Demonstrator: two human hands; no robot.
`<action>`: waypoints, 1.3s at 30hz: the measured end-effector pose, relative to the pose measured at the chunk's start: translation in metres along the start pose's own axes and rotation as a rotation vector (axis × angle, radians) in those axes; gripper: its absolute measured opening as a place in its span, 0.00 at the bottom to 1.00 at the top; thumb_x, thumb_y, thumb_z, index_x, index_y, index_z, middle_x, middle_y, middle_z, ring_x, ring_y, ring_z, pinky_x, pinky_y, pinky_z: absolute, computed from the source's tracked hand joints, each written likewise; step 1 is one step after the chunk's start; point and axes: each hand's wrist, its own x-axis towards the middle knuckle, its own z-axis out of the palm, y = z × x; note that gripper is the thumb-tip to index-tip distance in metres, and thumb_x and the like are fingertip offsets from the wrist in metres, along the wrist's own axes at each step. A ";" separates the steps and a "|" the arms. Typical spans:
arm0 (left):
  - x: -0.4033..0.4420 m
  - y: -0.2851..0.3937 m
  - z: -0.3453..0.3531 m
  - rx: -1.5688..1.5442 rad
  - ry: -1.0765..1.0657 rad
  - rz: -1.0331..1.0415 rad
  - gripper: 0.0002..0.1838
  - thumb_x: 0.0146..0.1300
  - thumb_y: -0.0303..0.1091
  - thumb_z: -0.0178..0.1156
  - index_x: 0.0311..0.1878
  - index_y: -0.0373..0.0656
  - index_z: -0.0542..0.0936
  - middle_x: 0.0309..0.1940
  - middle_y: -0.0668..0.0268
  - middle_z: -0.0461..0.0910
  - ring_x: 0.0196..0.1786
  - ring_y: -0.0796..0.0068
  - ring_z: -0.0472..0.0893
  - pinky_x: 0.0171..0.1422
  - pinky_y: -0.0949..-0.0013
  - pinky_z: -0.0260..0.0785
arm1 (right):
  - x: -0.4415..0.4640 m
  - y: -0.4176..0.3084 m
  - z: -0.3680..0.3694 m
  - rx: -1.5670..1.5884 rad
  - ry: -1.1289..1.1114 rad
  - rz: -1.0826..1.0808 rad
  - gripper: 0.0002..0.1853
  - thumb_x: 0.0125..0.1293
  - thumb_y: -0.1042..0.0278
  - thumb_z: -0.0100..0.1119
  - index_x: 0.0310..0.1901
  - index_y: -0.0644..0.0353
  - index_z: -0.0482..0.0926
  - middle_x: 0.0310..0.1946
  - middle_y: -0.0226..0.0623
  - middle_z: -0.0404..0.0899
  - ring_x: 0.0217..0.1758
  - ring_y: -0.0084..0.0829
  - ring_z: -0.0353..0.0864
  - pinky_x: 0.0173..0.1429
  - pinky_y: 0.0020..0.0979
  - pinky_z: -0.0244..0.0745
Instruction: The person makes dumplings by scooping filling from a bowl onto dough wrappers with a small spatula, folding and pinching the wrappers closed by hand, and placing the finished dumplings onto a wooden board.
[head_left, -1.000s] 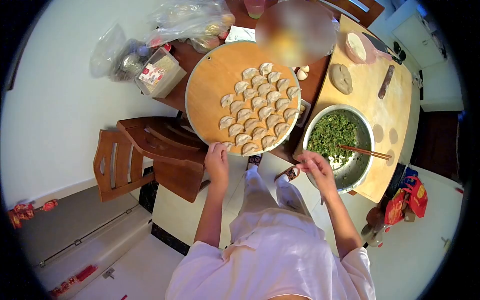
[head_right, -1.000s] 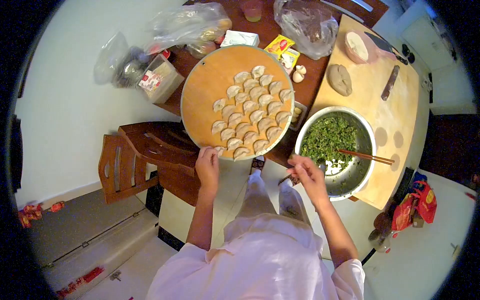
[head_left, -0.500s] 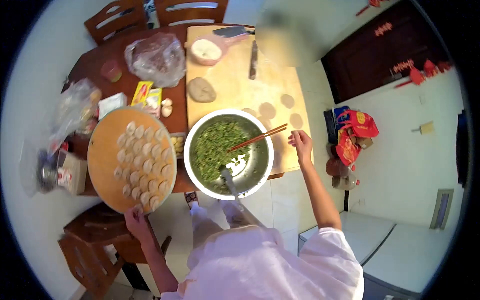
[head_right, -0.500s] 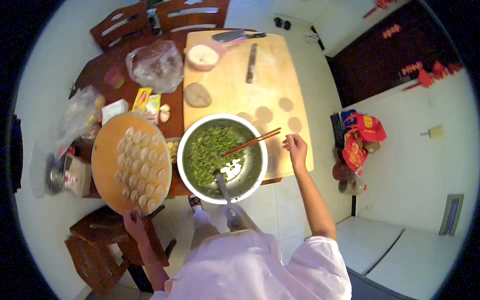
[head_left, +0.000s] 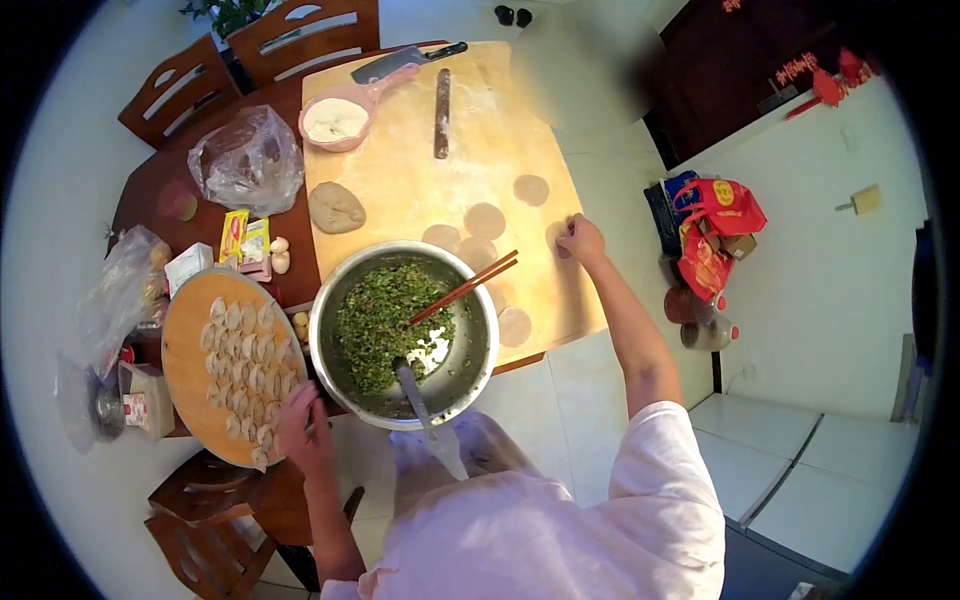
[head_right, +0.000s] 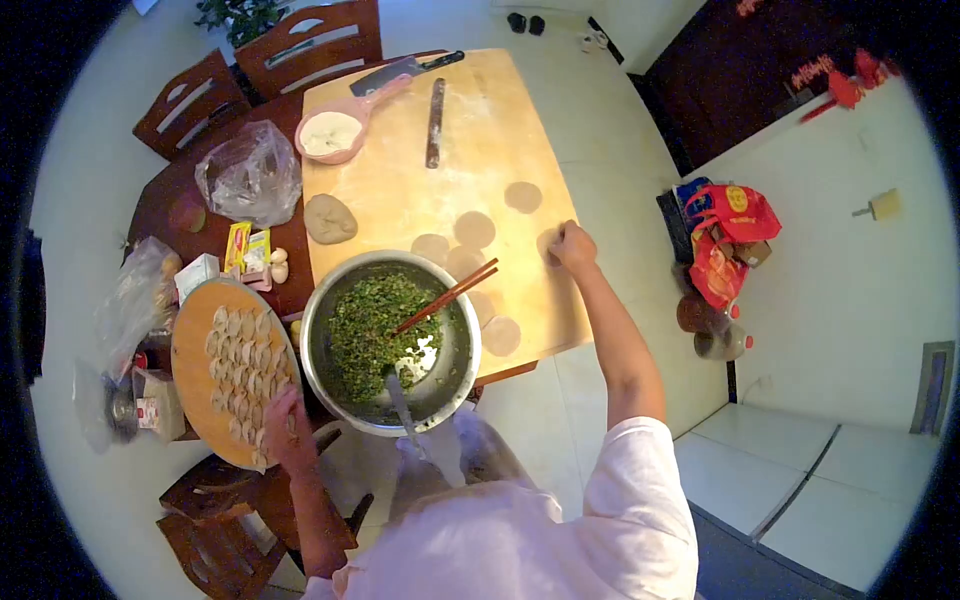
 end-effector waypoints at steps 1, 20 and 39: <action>0.009 0.018 0.013 -0.058 -0.038 0.004 0.12 0.59 0.17 0.60 0.46 0.34 0.78 0.44 0.54 0.81 0.45 0.58 0.81 0.51 0.64 0.74 | -0.001 0.004 0.000 0.018 -0.013 -0.017 0.19 0.43 0.59 0.70 0.35 0.58 0.76 0.33 0.40 0.82 0.38 0.44 0.82 0.42 0.41 0.76; 0.037 0.087 0.121 -1.259 -0.842 -0.721 0.17 0.60 0.27 0.65 0.52 0.34 0.77 0.42 0.67 0.82 0.43 0.80 0.80 0.49 0.75 0.74 | -0.247 -0.174 -0.093 1.107 -0.412 -0.200 0.07 0.62 0.78 0.61 0.40 0.59 0.74 0.29 0.21 0.73 0.32 0.11 0.71 0.35 0.17 0.66; -0.026 -0.060 -0.011 -1.287 -0.275 -1.037 0.21 0.60 0.19 0.46 0.59 0.31 0.69 0.51 0.47 0.78 0.54 0.54 0.80 0.62 0.59 0.71 | -0.359 -0.249 0.000 -0.058 -0.067 -0.628 0.25 0.55 0.74 0.55 0.57 0.62 0.73 0.29 0.41 0.72 0.29 0.40 0.78 0.31 0.38 0.75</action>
